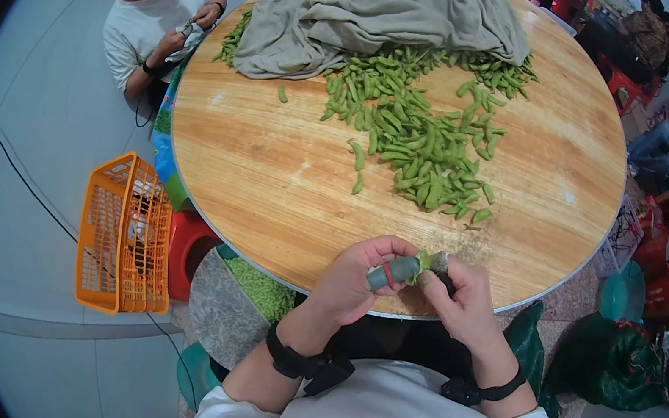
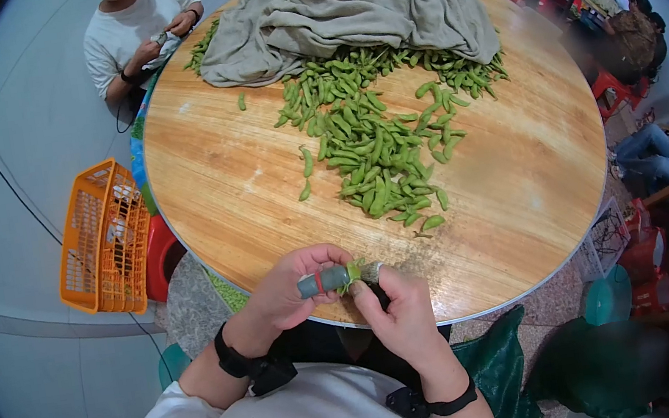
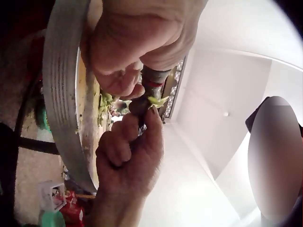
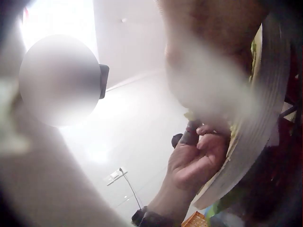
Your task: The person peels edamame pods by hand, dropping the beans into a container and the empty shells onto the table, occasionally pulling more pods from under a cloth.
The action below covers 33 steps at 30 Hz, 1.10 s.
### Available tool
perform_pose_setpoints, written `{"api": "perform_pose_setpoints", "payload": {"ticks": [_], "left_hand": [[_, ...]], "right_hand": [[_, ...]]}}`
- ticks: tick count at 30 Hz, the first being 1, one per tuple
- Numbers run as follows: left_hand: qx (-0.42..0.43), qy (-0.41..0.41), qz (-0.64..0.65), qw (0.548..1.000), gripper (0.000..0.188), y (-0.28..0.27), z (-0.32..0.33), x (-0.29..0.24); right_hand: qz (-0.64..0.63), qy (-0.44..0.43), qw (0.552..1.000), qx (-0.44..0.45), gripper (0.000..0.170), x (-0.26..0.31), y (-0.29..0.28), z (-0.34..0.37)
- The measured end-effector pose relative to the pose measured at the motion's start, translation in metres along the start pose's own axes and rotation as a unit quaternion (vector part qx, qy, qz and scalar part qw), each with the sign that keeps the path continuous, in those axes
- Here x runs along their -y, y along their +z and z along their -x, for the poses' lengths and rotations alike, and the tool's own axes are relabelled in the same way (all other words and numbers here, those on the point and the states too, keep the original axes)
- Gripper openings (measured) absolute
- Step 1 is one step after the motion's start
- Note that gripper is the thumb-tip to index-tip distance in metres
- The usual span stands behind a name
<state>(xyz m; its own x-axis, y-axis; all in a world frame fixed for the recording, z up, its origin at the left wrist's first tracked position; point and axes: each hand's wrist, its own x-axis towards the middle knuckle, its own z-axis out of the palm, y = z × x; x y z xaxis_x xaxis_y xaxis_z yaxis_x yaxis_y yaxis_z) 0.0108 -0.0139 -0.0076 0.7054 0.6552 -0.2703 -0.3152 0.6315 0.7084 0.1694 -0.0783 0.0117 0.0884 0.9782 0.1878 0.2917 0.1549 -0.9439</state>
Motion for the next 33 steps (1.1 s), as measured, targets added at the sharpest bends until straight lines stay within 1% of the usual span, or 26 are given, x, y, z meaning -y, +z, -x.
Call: {"api": "perform_pose_setpoints", "payload": {"ticks": [4,5,6,7,8,9,10,12,13,14,15,16,17,18,19,22,23,24,25,26,28,29,30,31,32,33], "left_hand": [[-0.030,0.044,-0.023,0.998,0.020,0.000,0.000,0.006],[-0.029,0.044,-0.023,0.998,0.020,0.001,-0.001,0.006],[-0.047,0.089,-0.184,0.978,0.016,0.004,-0.001,0.006],[-0.062,0.132,-0.341,0.929,0.012,0.005,-0.001,0.006],[-0.060,0.130,-0.340,0.930,0.012,0.005,-0.002,0.007],[-0.079,0.157,-0.394,0.902,0.010,0.005,-0.003,0.007],[-0.097,0.184,-0.446,0.870,0.009,0.004,-0.003,0.007],[-0.107,0.195,-0.473,0.852,0.008,0.005,-0.002,0.007],[-0.117,0.207,-0.499,0.833,0.007,0.006,-0.003,0.007],[-0.115,0.207,-0.500,0.833,0.007,0.006,-0.003,0.007],[-0.097,0.191,-0.495,0.842,0.009,0.006,-0.003,0.007],[-0.079,0.174,-0.488,0.852,0.012,0.005,-0.003,0.007],[-0.079,0.173,-0.488,0.852,0.012,0.006,-0.001,0.008],[-0.050,0.129,-0.350,0.926,0.016,0.007,0.001,0.008],[-0.019,0.081,-0.202,0.976,0.020,0.009,0.002,0.009],[0.020,0.076,-0.233,0.969,0.029,0.007,0.004,0.011],[0.020,0.075,-0.234,0.969,0.029,0.010,0.005,0.011],[0.106,0.064,-0.366,0.922,0.030,0.016,0.004,0.009],[0.189,0.051,-0.489,0.850,0.030,0.022,0.005,0.006],[0.210,0.045,-0.482,0.849,0.032,0.030,0.009,0.007],[0.117,-0.026,-0.472,0.873,0.030,0.038,0.013,0.007],[0.116,-0.024,-0.473,0.873,0.030,0.036,0.012,0.010],[0.046,0.029,-0.418,0.907,0.029,0.032,0.010,0.014],[-0.026,0.082,-0.358,0.930,0.029,0.031,0.007,0.017],[-0.028,0.083,-0.357,0.930,0.029,0.032,0.005,0.017],[-0.040,0.089,-0.211,0.973,0.027,0.036,0.003,0.013]], "right_hand": [[0.032,0.016,0.999,0.032,0.009,-0.005,-0.005,0.001],[0.076,0.015,0.995,0.054,0.009,-0.010,-0.007,0.003],[0.121,0.014,0.990,0.076,0.009,-0.014,-0.010,0.004],[0.122,0.017,0.990,0.074,0.009,-0.011,-0.015,0.004],[0.101,0.020,0.995,0.006,0.010,-0.005,-0.022,0.002],[0.081,0.022,0.995,-0.061,0.012,-0.003,-0.030,-0.002],[0.136,0.019,0.984,-0.115,0.012,-0.008,-0.040,-0.008],[0.318,0.068,0.936,-0.136,0.012,-0.009,-0.054,-0.016],[0.319,0.067,0.935,-0.138,0.012,-0.012,-0.052,-0.016],[0.381,0.037,0.915,-0.127,0.012,-0.019,-0.049,-0.014],[0.442,0.006,0.890,-0.115,0.013,-0.022,-0.047,-0.013],[0.442,0.006,0.890,-0.115,0.013,-0.022,-0.046,-0.011],[0.419,-0.009,0.905,-0.073,0.012,-0.022,-0.046,-0.007],[0.395,-0.024,0.918,-0.031,0.012,-0.022,-0.047,-0.004],[0.324,-0.020,0.945,0.044,0.013,-0.018,-0.052,-0.001],[0.269,-0.011,0.963,0.012,0.013,-0.018,-0.064,-0.006],[0.292,0.007,0.953,-0.075,0.013,-0.022,-0.065,-0.016],[0.291,0.006,0.954,-0.076,0.013,-0.026,-0.065,-0.023],[0.366,0.005,0.928,-0.078,0.014,-0.029,-0.065,-0.030],[0.437,0.002,0.896,-0.079,0.015,-0.030,-0.064,-0.034],[0.431,-0.006,0.901,-0.055,0.014,-0.026,-0.059,-0.030],[0.394,-0.005,0.918,-0.044,0.013,-0.027,-0.057,-0.025],[0.357,-0.004,0.934,-0.032,0.013,-0.030,-0.055,-0.020],[0.243,-0.088,0.964,-0.055,0.012,-0.032,-0.053,-0.019],[0.242,-0.089,0.965,-0.053,0.012,-0.029,-0.053,-0.014],[-0.044,0.095,0.994,0.009,0.012,-0.017,-0.053,-0.009]]}}
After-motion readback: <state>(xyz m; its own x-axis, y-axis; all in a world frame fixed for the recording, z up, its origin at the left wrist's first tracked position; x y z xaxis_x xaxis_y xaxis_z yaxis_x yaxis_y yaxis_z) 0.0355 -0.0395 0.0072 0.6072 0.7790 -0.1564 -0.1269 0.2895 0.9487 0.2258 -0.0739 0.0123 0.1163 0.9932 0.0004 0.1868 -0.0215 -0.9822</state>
